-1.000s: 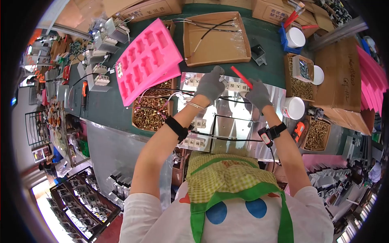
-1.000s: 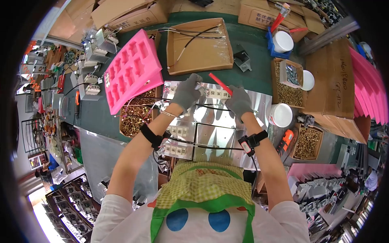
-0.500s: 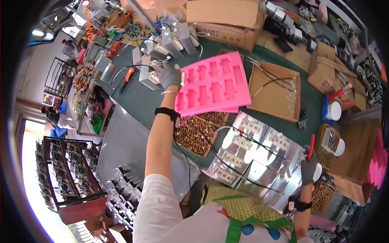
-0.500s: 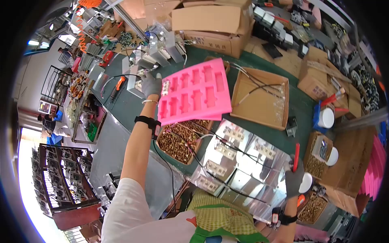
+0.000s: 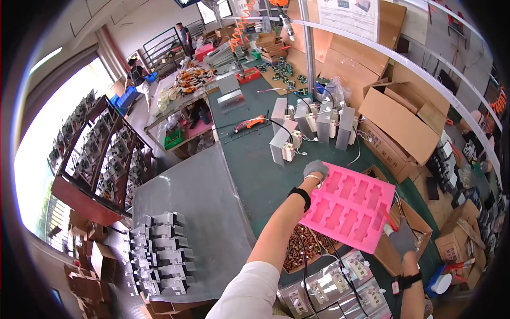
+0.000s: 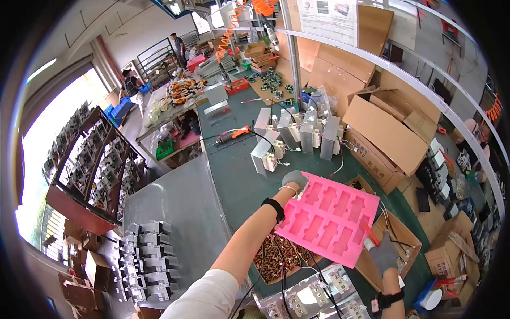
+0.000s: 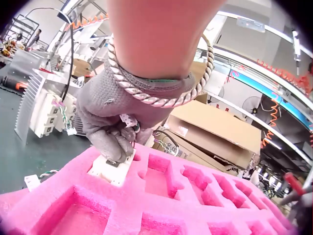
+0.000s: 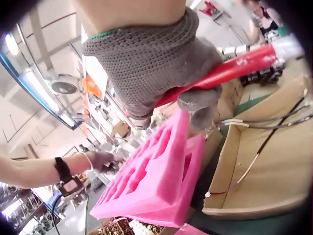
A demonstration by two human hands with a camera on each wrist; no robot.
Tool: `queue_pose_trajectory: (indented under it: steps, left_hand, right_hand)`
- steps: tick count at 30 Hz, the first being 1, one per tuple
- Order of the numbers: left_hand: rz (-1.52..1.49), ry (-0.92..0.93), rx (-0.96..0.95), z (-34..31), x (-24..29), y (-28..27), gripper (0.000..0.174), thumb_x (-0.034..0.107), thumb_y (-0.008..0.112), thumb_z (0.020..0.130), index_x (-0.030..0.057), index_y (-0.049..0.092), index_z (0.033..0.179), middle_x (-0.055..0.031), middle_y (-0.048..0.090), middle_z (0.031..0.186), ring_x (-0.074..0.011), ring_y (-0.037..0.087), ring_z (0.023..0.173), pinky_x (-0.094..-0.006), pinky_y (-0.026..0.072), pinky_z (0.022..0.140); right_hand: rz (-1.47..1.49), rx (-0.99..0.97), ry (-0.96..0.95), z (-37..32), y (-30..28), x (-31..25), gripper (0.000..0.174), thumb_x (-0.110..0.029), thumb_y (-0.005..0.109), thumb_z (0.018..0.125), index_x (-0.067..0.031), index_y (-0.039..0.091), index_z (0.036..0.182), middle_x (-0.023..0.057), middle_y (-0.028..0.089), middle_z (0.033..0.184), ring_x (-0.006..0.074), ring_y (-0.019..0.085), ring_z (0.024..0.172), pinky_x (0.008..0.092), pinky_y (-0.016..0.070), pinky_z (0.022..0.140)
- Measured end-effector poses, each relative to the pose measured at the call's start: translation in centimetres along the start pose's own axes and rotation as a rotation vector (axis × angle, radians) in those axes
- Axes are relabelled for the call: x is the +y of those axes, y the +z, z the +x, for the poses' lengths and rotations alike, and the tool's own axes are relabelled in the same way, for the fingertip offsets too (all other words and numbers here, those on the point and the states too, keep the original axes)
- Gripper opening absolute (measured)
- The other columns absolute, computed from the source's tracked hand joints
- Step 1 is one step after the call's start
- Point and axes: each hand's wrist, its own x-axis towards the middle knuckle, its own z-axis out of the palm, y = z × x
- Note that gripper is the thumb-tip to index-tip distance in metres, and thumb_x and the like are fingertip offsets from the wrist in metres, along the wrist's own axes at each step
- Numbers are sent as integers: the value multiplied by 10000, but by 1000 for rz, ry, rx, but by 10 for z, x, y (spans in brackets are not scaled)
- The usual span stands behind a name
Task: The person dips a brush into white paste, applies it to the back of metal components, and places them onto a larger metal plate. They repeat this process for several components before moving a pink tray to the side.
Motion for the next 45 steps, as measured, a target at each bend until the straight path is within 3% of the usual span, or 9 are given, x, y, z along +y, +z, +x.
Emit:
queue_pose_trajectory:
  steps: [10,20,27,31,32,35,37,40,45]
  left_hand:
    - [-887,243,-177,-50,-50,-11,274,278,509,871,14,574,846,-31,566,725,-98,550,653,-247,463,601]
    - [-1686,393,-323,-157,-83,-74,201,185,460,890,2,517,950,-83,575,961,-140,562,894,-256,449,788]
    - [-1262,702,-514,-239,-86,-125,325,235,486,862,-45,549,1016,-105,593,981,-170,545,930,-268,399,840]
    - [-1415,717,-862,-296,-59,-113,336,261,538,826,-31,552,990,-86,599,951,-145,542,910,-239,415,801]
    - [-1503,724,-992,-310,-52,-109,318,226,570,814,-26,541,1004,-81,593,962,-144,540,906,-247,424,802]
    - [-927,1166,-349,-339,-49,-71,472,12,683,676,27,482,1102,-63,560,1001,-137,538,905,-274,443,800]
    - [-1123,982,-739,-361,-38,-61,334,156,672,700,-5,543,963,-37,547,862,-122,504,777,-251,414,692]
    - [-1181,804,-1323,-385,-21,-68,392,334,603,765,-50,576,836,-11,528,704,-92,449,638,-230,371,567]
    - [-572,796,-1051,-385,-28,-71,546,419,323,913,-27,409,1216,-74,494,1136,-126,480,968,-264,384,816]
  right_hand:
    - [64,-173,177,58,68,5,589,-225,606,712,5,363,1197,249,554,1022,374,549,942,419,443,804]
    - [85,-159,196,48,57,10,413,-238,581,710,-27,541,1064,202,585,992,323,577,918,399,459,768]
    - [-10,150,100,41,41,26,570,-338,695,662,14,524,1076,202,596,898,253,609,774,337,480,647]
    - [954,-69,-597,-65,-46,-41,729,-441,761,569,0,515,1094,69,503,827,99,465,653,246,403,575]
    - [921,-96,-646,-103,-67,-52,741,-447,766,557,-1,516,1093,75,510,843,113,476,671,251,405,589]
    - [746,-71,-875,-183,-102,-71,773,-451,781,521,-2,514,1092,91,531,865,157,506,698,268,411,611]
    - [480,87,-1079,-205,-99,-57,791,-436,793,499,-3,509,1097,99,542,843,190,520,683,280,414,598]
    - [618,-44,-872,-247,-97,-34,495,-305,777,505,-37,588,876,115,538,728,284,529,675,338,420,609]
    - [234,44,-725,-270,-88,-4,411,-325,718,573,-78,573,867,100,540,804,281,539,766,367,441,649]
